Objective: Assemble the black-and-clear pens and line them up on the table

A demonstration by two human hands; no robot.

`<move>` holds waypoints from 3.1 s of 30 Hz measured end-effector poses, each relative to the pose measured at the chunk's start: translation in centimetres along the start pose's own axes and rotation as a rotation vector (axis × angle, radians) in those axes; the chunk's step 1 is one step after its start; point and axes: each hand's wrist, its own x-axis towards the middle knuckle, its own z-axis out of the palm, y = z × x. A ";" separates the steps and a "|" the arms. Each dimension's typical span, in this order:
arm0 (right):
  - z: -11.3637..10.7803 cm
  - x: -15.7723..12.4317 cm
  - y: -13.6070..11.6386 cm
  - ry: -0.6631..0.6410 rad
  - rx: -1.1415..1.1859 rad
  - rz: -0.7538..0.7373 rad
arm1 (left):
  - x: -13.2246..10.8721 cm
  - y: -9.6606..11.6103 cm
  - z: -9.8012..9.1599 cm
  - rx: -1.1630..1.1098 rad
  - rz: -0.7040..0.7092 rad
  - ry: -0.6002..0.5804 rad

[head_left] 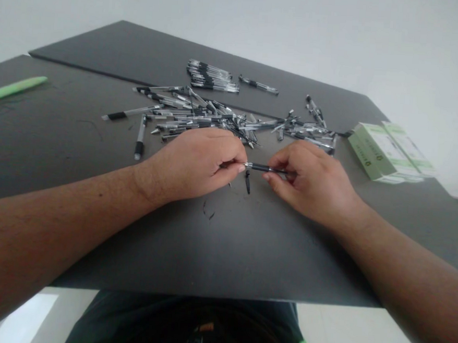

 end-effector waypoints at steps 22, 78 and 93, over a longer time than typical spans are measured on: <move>0.2 -0.1 0.4 -0.056 -0.009 -0.024 | 0.0 0.2 -0.3 0.007 -0.035 -0.027; -0.9 0.3 0.3 -0.211 0.098 0.013 | -0.1 0.4 -0.9 0.041 0.018 -0.045; -1.4 0.6 0.1 -0.252 0.204 0.137 | 0.1 0.5 -0.9 -0.034 -0.049 -0.039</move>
